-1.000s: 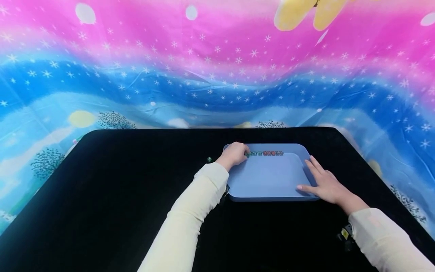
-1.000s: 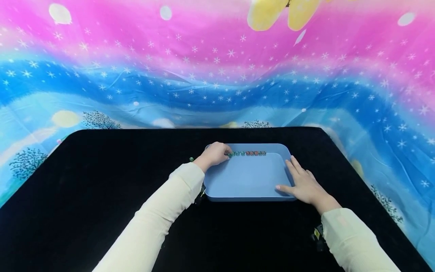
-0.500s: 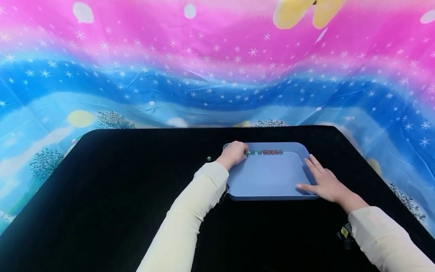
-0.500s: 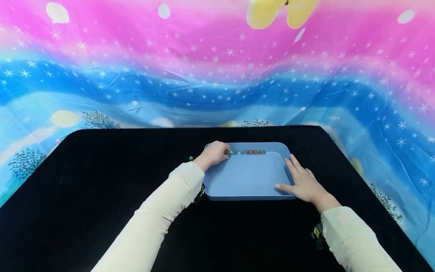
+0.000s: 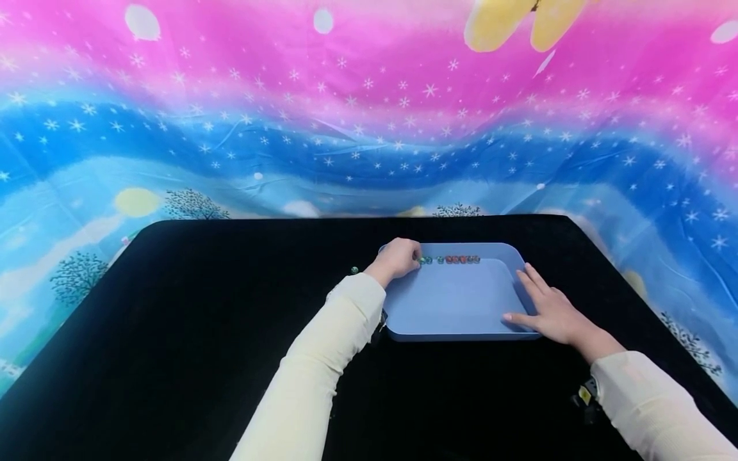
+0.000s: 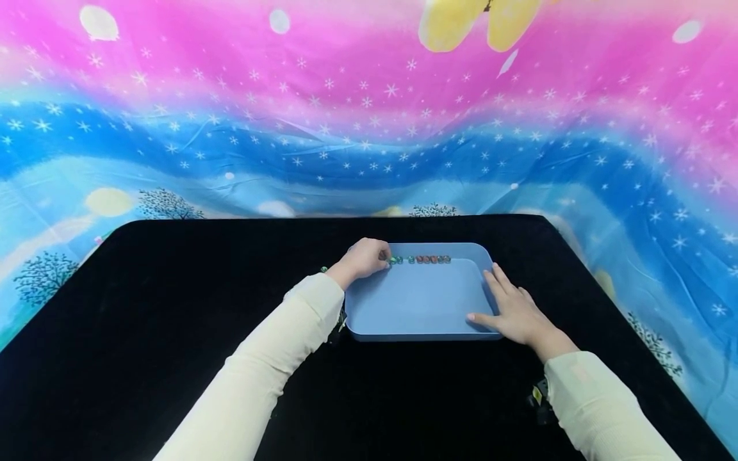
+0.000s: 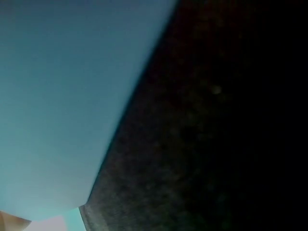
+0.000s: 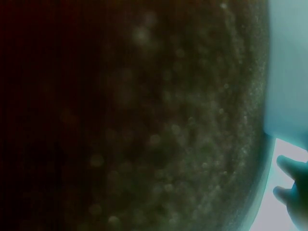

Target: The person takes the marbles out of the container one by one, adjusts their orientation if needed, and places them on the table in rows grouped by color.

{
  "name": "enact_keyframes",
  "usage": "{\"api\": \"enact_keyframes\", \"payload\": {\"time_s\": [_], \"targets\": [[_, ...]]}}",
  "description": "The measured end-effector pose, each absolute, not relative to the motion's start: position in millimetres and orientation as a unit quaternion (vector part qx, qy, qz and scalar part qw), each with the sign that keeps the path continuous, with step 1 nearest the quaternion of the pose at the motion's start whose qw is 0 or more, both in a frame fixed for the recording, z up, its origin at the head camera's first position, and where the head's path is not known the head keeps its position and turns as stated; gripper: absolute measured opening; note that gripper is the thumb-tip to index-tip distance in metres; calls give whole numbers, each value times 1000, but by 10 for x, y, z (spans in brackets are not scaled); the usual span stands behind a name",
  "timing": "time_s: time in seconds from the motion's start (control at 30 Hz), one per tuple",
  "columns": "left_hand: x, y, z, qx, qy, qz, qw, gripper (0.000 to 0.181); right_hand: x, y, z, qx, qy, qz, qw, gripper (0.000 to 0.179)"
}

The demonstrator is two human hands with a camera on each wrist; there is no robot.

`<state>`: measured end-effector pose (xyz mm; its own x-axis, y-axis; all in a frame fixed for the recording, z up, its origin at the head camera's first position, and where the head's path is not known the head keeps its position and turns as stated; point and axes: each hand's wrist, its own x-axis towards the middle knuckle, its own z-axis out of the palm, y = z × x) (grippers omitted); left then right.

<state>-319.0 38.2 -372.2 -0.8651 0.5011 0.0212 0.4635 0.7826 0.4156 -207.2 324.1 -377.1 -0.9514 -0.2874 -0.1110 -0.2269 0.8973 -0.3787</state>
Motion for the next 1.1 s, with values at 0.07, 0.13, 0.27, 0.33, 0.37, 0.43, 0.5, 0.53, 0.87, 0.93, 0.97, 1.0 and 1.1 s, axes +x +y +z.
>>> {"api": "enact_keyframes", "payload": {"time_s": [0.07,0.13,0.27,0.33,0.37,0.43,0.5,0.53,0.87,0.93,0.97,1.0,1.1], "targets": [[-3186,372,-3702,250,941,223,47,15,-2070,3240,-3774,-132,971,-184,80,93],[-3183,359,-3682,243,939,240,49,15,-2071,3240,-3780,-130,971,-183,79,93],[-3176,332,-3652,229,933,270,57,18,-2070,3243,-3798,-129,971,-184,79,93],[-3176,319,-3646,228,930,283,59,19,-2065,3246,-3803,-131,971,-184,78,93],[-3179,315,-3648,228,928,290,59,18,-2063,3247,-3804,-131,971,-184,77,93],[-3185,308,-3652,231,922,304,60,17,-2060,3248,-3804,-131,971,-184,76,93],[-3186,301,-3652,234,915,322,62,15,-2061,3248,-3800,-131,971,-185,75,93],[-3185,298,-3650,235,911,333,62,14,-2062,3248,-3797,-132,971,-186,74,93],[-3094,272,-3578,243,883,395,79,17,-2065,3244,-3799,-136,970,-186,72,93],[-3068,263,-3557,243,879,400,85,18,-2062,3246,-3802,-134,971,-184,71,93],[-3056,256,-3547,244,878,402,87,18,-2061,3249,-3803,-133,971,-183,71,94],[-3045,250,-3538,245,877,404,89,18,-2063,3249,-3804,-133,972,-183,70,94],[-3013,222,-3510,253,875,404,87,17,-2067,3249,-3804,-135,971,-184,70,94]]}}
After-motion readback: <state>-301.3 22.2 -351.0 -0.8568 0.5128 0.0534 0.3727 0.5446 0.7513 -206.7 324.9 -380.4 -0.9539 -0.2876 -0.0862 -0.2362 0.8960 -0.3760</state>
